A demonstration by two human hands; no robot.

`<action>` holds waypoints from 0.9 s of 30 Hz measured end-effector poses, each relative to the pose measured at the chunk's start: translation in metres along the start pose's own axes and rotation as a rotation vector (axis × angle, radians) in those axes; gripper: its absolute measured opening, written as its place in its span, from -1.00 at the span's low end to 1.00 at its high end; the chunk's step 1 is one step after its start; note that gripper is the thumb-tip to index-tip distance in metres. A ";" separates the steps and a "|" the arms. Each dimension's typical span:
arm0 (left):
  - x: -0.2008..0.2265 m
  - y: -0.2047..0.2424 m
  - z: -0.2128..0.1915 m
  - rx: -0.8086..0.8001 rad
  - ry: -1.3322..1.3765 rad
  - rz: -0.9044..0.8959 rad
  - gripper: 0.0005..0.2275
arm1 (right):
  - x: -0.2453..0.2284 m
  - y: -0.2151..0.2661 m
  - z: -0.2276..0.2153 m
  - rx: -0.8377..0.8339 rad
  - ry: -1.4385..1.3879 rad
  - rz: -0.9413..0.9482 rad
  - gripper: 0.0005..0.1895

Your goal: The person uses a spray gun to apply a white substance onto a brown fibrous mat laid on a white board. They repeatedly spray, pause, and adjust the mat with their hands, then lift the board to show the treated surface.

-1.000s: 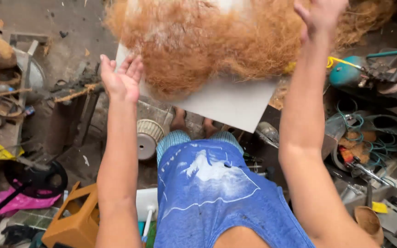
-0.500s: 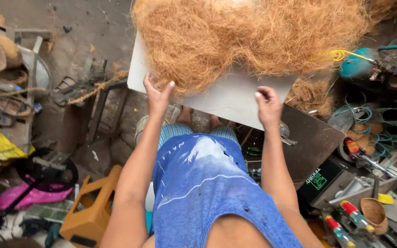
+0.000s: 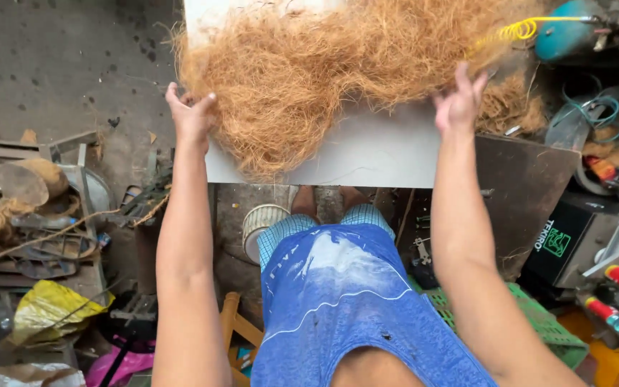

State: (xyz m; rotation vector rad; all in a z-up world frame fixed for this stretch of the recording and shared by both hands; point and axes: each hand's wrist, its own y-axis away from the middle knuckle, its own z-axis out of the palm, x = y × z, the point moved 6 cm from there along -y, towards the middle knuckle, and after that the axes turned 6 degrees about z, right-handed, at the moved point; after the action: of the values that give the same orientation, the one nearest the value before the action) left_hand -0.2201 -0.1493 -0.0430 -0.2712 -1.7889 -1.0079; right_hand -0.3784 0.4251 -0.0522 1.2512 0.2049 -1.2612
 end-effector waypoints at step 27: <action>0.067 0.042 0.181 -0.503 0.182 -0.022 -0.50 | -0.068 -0.019 0.031 0.002 0.618 -0.264 -0.28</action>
State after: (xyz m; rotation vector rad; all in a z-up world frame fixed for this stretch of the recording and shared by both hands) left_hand -0.3457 -0.0069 0.0116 -0.4530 -1.3580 -1.4441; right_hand -0.4344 0.4453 -0.0026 1.6273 0.8353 -1.0557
